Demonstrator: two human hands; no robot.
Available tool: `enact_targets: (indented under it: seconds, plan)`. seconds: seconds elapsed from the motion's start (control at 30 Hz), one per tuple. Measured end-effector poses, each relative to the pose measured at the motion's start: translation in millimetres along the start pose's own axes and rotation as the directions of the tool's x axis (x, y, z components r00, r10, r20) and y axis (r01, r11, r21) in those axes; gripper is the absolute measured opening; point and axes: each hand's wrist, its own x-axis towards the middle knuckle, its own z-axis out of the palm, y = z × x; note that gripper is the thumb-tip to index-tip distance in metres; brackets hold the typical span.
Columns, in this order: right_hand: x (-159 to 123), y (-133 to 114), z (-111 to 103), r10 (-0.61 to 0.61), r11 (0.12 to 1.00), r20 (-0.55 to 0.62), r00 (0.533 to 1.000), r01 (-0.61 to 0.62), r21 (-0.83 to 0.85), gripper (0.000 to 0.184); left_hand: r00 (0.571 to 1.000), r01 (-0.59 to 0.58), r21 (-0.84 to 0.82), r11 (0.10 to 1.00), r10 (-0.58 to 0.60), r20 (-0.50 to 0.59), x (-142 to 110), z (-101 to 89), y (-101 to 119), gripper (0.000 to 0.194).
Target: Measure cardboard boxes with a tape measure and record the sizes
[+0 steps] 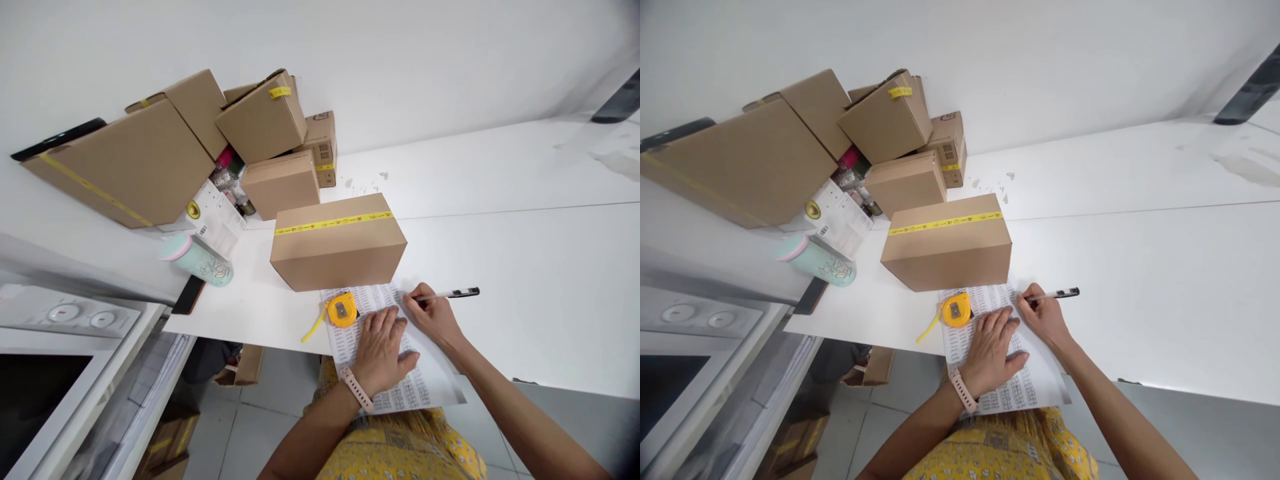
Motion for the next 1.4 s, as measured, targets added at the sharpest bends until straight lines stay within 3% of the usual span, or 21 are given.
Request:
enact_targets:
  seconds: [1.4]
  plan:
    - [0.5, 0.7, -1.6, 0.013, 0.999, -0.017, 1.0, -0.014, -0.046, 0.028, 1.0, -0.013, -0.01, 1.0, 0.013, -0.018, 1.0, 1.7, -1.2, 0.058]
